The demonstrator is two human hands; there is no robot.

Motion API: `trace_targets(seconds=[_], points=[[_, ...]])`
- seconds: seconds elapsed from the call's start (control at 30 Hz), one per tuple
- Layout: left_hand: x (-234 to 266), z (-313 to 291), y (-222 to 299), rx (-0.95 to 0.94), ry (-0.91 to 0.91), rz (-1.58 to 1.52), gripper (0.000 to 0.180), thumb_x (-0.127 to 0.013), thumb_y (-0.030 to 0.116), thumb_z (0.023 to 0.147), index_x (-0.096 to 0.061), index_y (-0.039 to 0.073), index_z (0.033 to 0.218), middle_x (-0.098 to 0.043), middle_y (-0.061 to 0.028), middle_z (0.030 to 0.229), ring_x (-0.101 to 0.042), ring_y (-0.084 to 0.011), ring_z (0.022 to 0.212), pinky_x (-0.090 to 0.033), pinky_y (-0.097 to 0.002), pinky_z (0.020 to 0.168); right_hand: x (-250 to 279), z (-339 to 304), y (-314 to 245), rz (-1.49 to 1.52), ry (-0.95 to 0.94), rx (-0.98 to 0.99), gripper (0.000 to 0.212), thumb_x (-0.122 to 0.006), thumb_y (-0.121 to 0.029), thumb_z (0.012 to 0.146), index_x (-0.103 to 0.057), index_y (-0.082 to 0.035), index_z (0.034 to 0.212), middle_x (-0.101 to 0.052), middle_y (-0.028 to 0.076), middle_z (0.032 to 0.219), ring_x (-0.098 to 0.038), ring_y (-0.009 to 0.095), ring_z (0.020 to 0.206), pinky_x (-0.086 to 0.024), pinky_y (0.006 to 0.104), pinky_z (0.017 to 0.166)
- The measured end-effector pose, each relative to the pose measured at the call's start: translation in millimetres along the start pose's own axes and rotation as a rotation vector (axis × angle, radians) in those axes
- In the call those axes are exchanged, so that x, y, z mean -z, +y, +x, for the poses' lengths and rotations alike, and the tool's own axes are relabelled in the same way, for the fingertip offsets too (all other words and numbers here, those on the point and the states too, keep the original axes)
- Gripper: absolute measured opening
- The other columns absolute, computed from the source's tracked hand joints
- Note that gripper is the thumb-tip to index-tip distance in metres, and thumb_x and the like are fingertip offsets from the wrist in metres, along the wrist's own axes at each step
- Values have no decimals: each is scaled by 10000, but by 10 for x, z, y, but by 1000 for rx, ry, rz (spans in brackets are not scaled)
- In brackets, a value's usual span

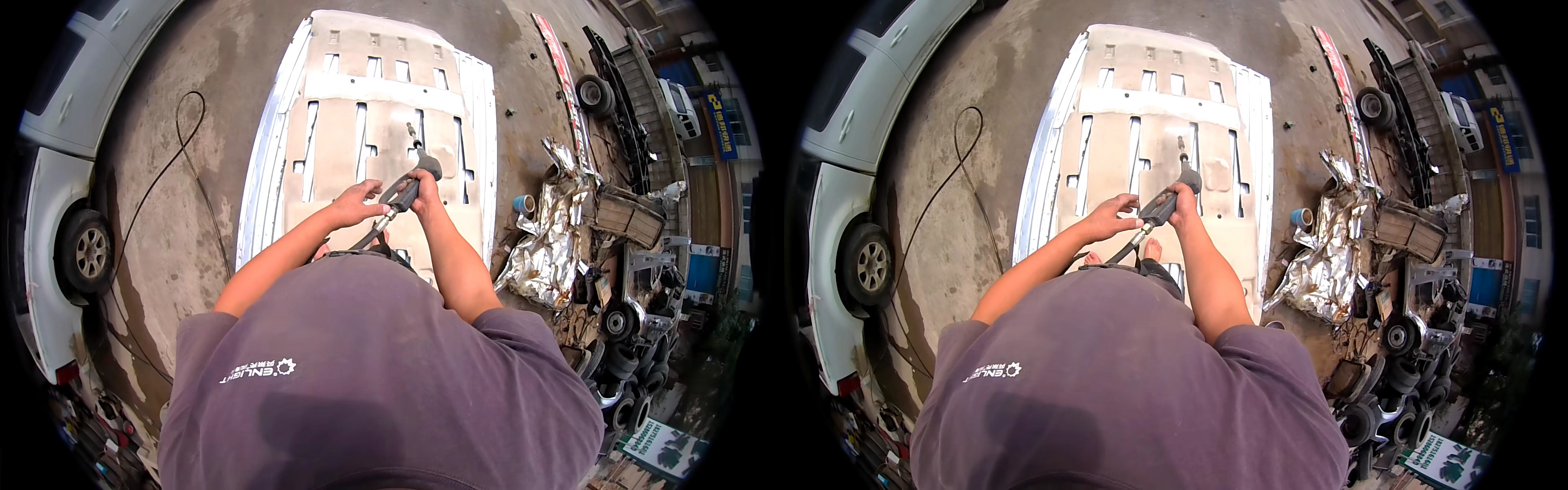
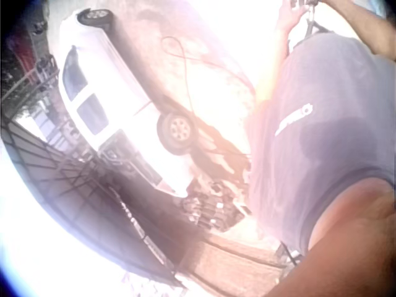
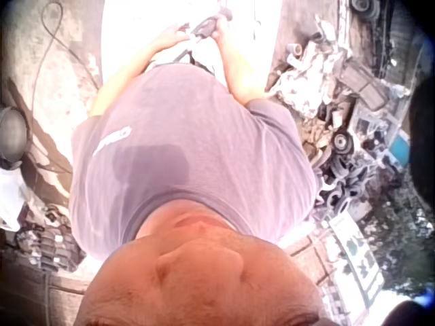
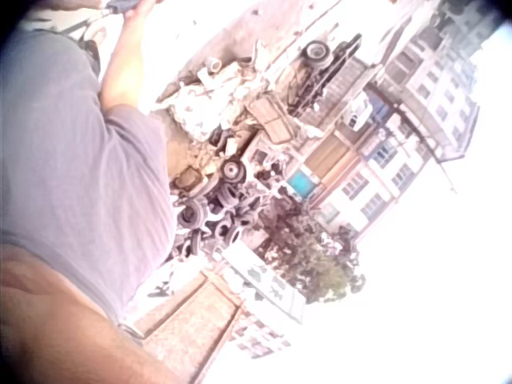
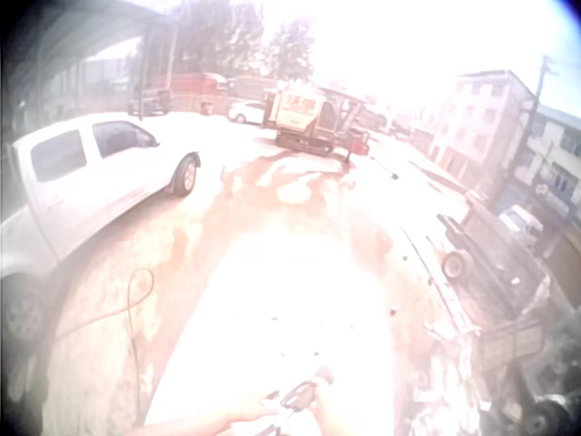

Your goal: The person uses a pressure washer to clean a detached car hood lying on the ground. They systematically spray the surface, moving the nozzle across the panels and edges to remove dirt.

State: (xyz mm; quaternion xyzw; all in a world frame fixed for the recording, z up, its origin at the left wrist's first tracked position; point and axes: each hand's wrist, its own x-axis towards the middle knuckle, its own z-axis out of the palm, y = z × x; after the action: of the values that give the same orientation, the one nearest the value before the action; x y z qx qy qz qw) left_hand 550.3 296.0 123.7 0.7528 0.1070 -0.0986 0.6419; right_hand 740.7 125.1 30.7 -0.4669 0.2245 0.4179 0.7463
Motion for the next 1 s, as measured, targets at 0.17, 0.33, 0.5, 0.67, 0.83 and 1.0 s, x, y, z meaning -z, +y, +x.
trace_targets(seconds=[0.17, 0.33, 0.5, 0.67, 0.83, 1.0], points=[[-391, 675, 227, 156, 21, 142, 963, -845, 340, 762, -375, -129, 1461, -635, -228, 1198, -643, -308, 1102, -522, -391, 955, -63, -81, 136, -3, 28, -17, 88, -566, -115, 863, -558, -33, 894, -612, 140, 704, -616, 279, 559, -550, 405, 538], [-802, 972, 2, 302, 33, 39, 659, -854, 290, 670, -520, -25, 1142, -645, -119, 945, -638, -181, 783, -540, -331, 688, 133, -60, 57, -55, 116, -47, 106, -627, -123, 851, -570, -35, 866, -600, 117, 718, -614, 263, 579, -549, 403, 558], [-1057, 1104, -280, 361, -79, 319, 598, -772, 181, 655, -537, -57, 1150, -681, -183, 938, -689, -318, 835, -556, -390, 746, 388, 80, 246, -62, 233, -84, 161, -703, -123, 793, -637, -4, 880, -612, 79, 806, -596, 206, 714, -494, 379, 651], [-1190, 1160, -176, 667, -263, 445, 459, -769, 206, 723, -662, -67, 1076, -714, -239, 1019, -704, -370, 965, -558, -435, 834, 733, 84, 588, -121, 140, -207, 221, -732, -195, 850, -641, -14, 937, -625, 79, 851, -616, 214, 753, -515, 381, 668], [-1181, 890, -505, 762, -234, 516, 421, -802, 298, 761, -723, -41, 997, -735, -248, 1001, -720, -390, 981, -562, -448, 860, 778, -363, 76, -400, -314, -565, 437, -803, -369, 889, -639, -27, 1104, -645, 64, 890, -636, 198, 739, -547, 342, 641], [-1067, 570, -352, 802, -171, 616, 461, -822, 361, 732, -724, -34, 950, -727, -274, 945, -719, -413, 956, -562, -455, 844, 1367, 106, 395, -148, -409, -653, 310, -691, -218, 966, -574, -20, 1174, -619, 101, 1062, -645, 226, 816, -592, 457, 839]])
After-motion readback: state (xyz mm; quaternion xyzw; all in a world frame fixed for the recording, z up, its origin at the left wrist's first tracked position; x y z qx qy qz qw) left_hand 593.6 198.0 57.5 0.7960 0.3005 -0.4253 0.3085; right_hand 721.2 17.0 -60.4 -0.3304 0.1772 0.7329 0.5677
